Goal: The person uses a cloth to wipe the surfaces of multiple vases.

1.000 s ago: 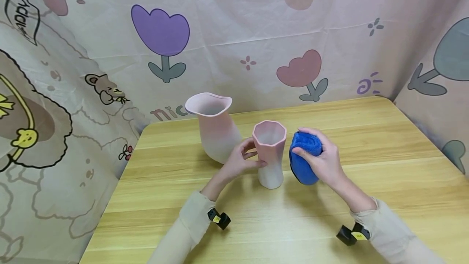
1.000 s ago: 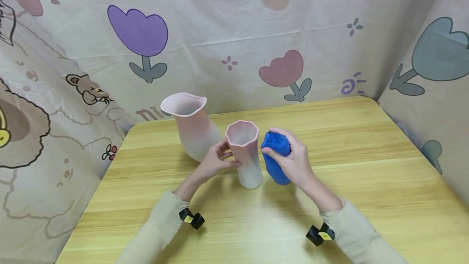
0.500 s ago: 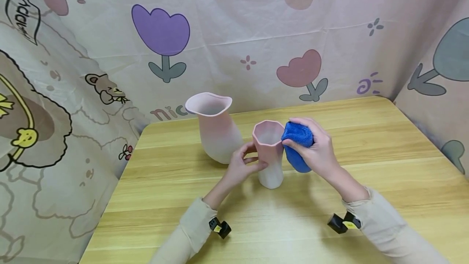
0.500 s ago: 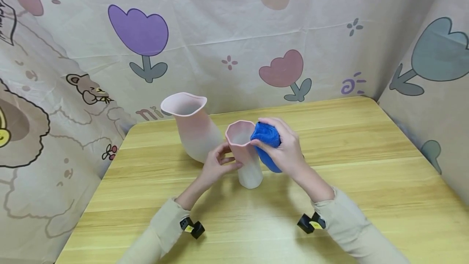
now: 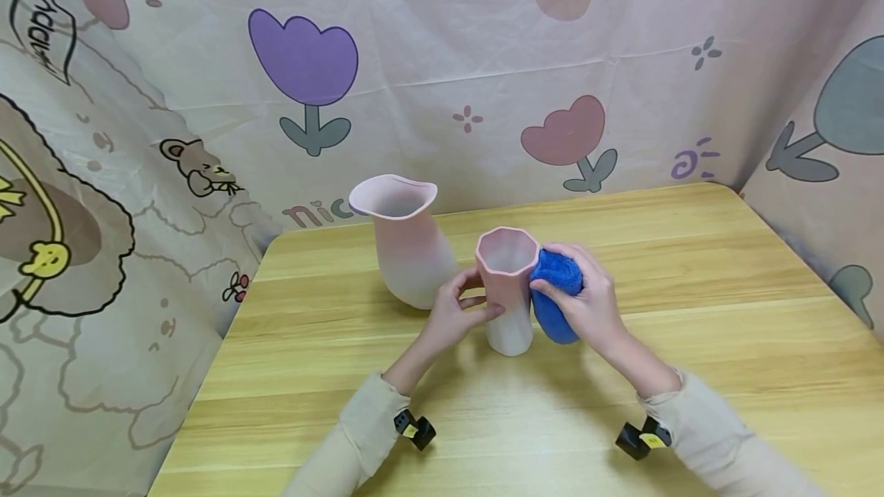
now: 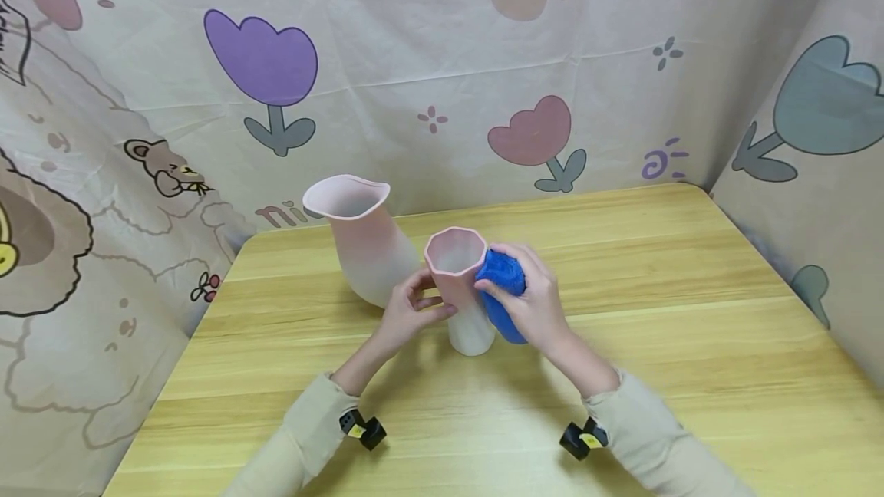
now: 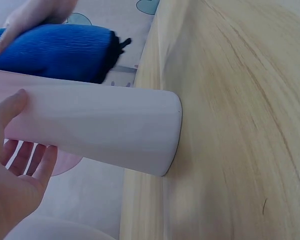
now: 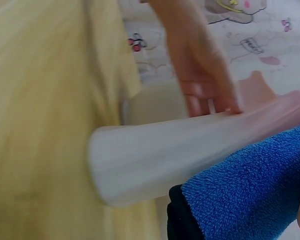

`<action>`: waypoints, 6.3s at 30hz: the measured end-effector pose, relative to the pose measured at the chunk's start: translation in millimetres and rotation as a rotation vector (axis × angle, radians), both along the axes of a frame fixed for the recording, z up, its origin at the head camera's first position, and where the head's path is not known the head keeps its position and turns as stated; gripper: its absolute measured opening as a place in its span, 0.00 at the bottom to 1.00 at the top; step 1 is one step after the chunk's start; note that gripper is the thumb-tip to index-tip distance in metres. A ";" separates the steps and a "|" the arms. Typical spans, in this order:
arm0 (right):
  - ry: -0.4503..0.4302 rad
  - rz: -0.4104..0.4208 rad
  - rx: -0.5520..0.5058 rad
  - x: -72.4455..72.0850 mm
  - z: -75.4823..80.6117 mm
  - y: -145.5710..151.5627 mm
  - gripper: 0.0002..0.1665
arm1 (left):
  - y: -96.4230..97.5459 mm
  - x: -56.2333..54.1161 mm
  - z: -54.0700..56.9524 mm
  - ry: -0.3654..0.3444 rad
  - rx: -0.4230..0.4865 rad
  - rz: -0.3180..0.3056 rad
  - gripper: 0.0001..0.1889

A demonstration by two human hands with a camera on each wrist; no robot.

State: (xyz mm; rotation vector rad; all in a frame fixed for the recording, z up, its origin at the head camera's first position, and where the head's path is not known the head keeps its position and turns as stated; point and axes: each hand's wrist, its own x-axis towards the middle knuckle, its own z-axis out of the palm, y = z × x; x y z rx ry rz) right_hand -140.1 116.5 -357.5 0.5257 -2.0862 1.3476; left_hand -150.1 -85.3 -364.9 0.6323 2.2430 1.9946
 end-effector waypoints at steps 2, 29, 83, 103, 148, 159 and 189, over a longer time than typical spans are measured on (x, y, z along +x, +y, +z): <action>-0.019 0.012 0.003 -0.2 -8.9 -0.1 0.29 | -0.1 -0.1 -0.4 -0.001 -0.002 0.000 0.28; -0.375 0.266 0.462 -9.5 -76.0 16.2 0.29 | -0.5 2.5 1.5 -0.031 -0.023 -0.003 0.28; 0.022 0.028 0.045 -5.5 23.8 6.3 0.29 | -0.1 1.1 1.3 -0.038 -0.035 -0.003 0.28; -0.190 0.102 0.106 -7.6 -24.7 7.9 0.26 | -0.1 1.1 1.4 -0.049 -0.046 0.001 0.28; -0.136 0.094 0.073 -9.3 -15.0 12.8 0.28 | 0.7 1.8 1.9 -0.042 -0.021 -0.004 0.28; -0.060 0.053 0.036 -8.7 13.0 10.5 0.30 | 0.9 3.2 2.2 -0.012 -0.062 0.010 0.28; -0.008 -0.028 -0.055 -2.8 18.2 24.4 0.29 | 59.1 13.5 -25.1 0.132 -0.386 0.662 0.40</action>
